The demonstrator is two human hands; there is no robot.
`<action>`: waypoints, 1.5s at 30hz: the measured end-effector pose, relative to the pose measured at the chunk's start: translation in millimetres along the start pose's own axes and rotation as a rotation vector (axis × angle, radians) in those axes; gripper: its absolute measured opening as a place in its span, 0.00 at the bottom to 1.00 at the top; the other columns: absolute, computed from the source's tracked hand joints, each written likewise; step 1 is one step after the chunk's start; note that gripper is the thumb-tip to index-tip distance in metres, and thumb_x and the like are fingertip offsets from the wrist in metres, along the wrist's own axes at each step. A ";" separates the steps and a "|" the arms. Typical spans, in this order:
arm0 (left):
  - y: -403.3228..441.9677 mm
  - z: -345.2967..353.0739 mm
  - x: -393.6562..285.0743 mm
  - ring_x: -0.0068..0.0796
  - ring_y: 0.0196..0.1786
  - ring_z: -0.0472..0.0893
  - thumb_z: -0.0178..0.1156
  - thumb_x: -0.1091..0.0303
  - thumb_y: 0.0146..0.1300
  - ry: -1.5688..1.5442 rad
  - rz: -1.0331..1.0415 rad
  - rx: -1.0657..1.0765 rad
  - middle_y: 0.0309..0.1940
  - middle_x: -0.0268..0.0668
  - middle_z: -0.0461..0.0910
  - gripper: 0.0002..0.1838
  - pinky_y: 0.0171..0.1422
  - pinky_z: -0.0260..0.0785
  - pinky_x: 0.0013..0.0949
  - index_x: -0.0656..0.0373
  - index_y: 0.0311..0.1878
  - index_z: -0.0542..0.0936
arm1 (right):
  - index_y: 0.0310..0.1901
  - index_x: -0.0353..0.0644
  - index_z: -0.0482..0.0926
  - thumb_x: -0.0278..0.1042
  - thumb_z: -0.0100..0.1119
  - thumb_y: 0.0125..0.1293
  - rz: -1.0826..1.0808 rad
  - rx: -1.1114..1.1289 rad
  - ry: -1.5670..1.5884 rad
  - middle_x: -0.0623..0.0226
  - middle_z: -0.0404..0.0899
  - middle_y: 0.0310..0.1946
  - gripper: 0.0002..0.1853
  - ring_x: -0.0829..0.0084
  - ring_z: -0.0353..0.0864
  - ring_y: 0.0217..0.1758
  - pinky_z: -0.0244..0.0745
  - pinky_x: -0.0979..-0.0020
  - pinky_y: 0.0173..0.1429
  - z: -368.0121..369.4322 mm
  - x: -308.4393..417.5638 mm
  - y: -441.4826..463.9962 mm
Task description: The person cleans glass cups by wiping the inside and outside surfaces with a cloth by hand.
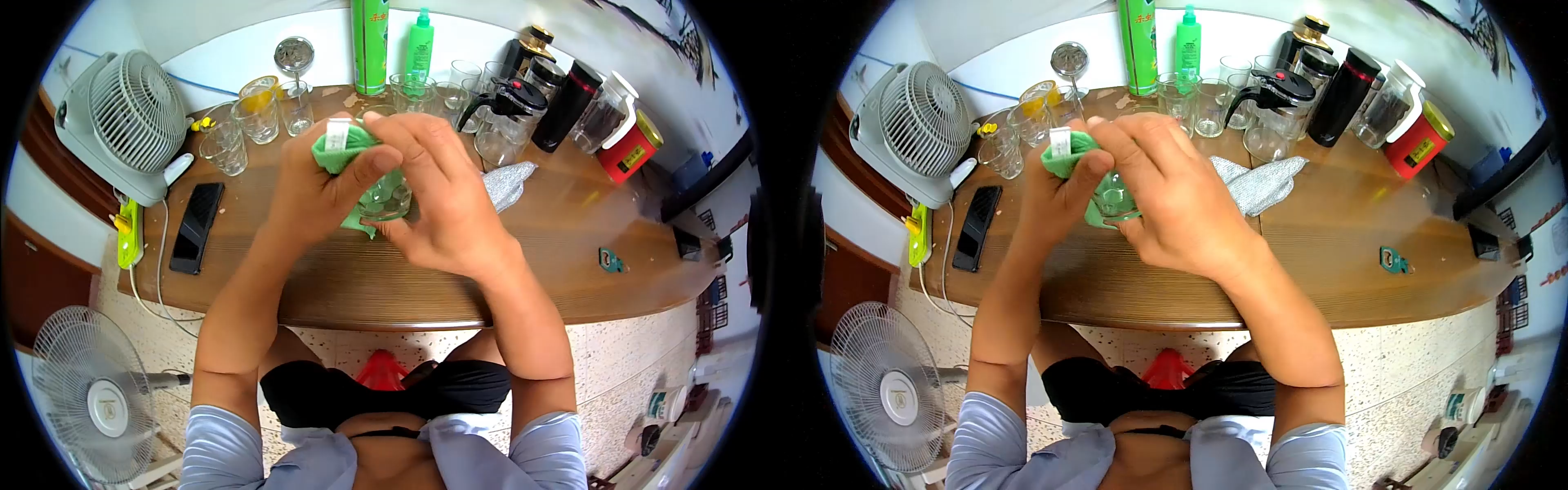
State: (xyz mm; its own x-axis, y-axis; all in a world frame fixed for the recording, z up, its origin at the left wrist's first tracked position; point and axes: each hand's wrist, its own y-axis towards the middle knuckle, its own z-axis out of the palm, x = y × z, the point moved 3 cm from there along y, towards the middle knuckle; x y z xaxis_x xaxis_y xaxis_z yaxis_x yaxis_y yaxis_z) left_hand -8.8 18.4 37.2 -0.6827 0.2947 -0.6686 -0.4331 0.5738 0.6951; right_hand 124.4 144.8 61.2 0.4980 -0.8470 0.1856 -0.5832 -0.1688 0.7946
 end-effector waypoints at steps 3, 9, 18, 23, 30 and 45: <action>0.7 -1.3 -1.4 0.22 0.36 0.82 0.63 0.38 0.77 -0.062 -0.122 -0.028 0.32 0.29 0.83 0.30 0.41 0.78 0.31 0.63 0.44 0.82 | 0.78 0.37 0.67 0.21 0.84 0.42 -0.004 -0.033 0.076 0.51 0.75 0.64 0.56 0.45 0.77 0.68 0.79 0.52 0.69 4.2 -3.9 -3.4; 6.3 9.1 -3.4 0.33 0.50 0.89 0.36 0.25 0.81 -0.754 -0.581 -0.044 0.51 0.42 0.89 0.46 0.56 0.83 0.39 0.62 0.63 0.83 | 0.80 0.37 0.61 0.35 0.91 0.48 0.448 -0.165 0.643 0.52 0.73 0.67 0.61 0.57 0.79 0.68 0.87 0.60 0.62 22.8 -13.4 -11.4; -1.2 -2.6 -0.1 0.17 0.39 0.76 0.58 0.46 0.83 0.054 -0.093 -0.047 0.35 0.27 0.80 0.23 0.44 0.69 0.27 0.60 0.45 0.83 | 0.80 0.39 0.64 0.27 0.84 0.48 0.058 -0.022 0.064 0.47 0.73 0.67 0.55 0.42 0.76 0.68 0.77 0.54 0.72 4.4 -16.1 -9.5; -1.4 0.5 4.5 0.24 0.42 0.83 0.48 0.33 0.83 -0.326 -0.391 -0.182 0.42 0.34 0.86 0.35 0.47 0.78 0.33 0.61 0.54 0.83 | 0.81 0.39 0.62 0.27 0.86 0.48 0.122 -0.108 0.248 0.49 0.72 0.69 0.58 0.48 0.75 0.71 0.81 0.57 0.69 6.7 -8.0 -9.1; 6.3 7.0 -8.8 0.31 0.47 0.87 0.40 0.28 0.82 -0.446 -0.519 -0.190 0.49 0.39 0.86 0.42 0.49 0.83 0.38 0.63 0.63 0.79 | 0.82 0.42 0.61 0.26 0.88 0.49 0.507 -0.092 0.677 0.54 0.72 0.71 0.59 0.58 0.73 0.75 0.82 0.60 0.71 13.3 -13.1 -11.2; 1.4 -3.7 14.2 0.33 0.51 0.87 0.43 0.31 0.83 -0.482 -0.443 -0.161 0.49 0.40 0.88 0.39 0.60 0.80 0.40 0.62 0.59 0.83 | 0.82 0.40 0.60 0.24 0.82 0.52 0.258 -0.114 0.386 0.54 0.74 0.70 0.56 0.53 0.74 0.74 0.79 0.57 0.72 8.7 -9.6 -12.4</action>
State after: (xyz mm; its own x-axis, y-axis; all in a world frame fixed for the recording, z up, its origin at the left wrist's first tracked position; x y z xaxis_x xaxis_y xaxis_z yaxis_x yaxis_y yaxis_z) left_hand -21.3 20.5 29.7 -0.0975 0.3877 -0.9166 -0.7192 0.6092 0.3341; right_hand 121.3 150.6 44.5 0.5608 -0.6016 0.5689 -0.6556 0.0969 0.7489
